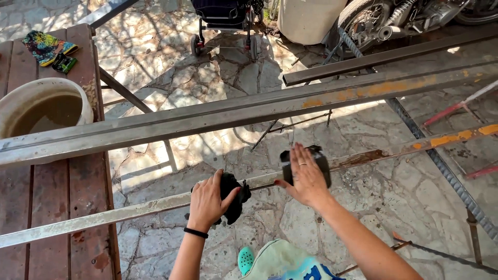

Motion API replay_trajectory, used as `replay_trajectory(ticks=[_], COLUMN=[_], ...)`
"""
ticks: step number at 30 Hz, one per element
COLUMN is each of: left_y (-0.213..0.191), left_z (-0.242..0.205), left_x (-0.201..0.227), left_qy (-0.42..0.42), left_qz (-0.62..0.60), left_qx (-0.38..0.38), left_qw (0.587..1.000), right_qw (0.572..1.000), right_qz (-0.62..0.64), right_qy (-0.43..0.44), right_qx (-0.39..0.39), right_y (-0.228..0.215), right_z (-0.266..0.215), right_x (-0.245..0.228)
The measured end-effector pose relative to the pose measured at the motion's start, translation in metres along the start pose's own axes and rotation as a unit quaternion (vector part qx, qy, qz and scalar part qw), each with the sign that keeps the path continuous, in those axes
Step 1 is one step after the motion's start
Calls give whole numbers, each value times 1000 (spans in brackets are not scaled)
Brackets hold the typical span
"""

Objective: Sanding long metal bars with a piece of sandpaper to smooth the surface or remove rust.

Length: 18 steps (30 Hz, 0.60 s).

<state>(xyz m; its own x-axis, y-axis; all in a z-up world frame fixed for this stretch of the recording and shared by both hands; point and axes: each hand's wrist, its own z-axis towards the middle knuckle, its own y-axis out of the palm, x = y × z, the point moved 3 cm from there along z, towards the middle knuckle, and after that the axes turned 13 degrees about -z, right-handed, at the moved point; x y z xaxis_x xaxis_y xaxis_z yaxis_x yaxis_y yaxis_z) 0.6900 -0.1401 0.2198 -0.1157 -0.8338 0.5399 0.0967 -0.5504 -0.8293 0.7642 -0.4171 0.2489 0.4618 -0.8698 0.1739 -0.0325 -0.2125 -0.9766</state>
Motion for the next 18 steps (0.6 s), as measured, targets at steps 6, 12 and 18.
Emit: replay_trajectory(ticks=[6, 12, 18], left_y=[3, 17, 15], left_z=[6, 7, 6], left_x=[-18, -32, -34], left_qy=[18, 6, 9], left_qz=[28, 64, 55], left_qx=[-108, -92, -73], left_qw=[994, 994, 996], right_qw=[941, 976, 995], right_qz=[-237, 118, 18], right_qy=[-44, 6, 19], right_qx=[239, 183, 100], right_y=[-15, -10, -22], right_z=[-24, -41, -17], right_x=[-126, -46, -104])
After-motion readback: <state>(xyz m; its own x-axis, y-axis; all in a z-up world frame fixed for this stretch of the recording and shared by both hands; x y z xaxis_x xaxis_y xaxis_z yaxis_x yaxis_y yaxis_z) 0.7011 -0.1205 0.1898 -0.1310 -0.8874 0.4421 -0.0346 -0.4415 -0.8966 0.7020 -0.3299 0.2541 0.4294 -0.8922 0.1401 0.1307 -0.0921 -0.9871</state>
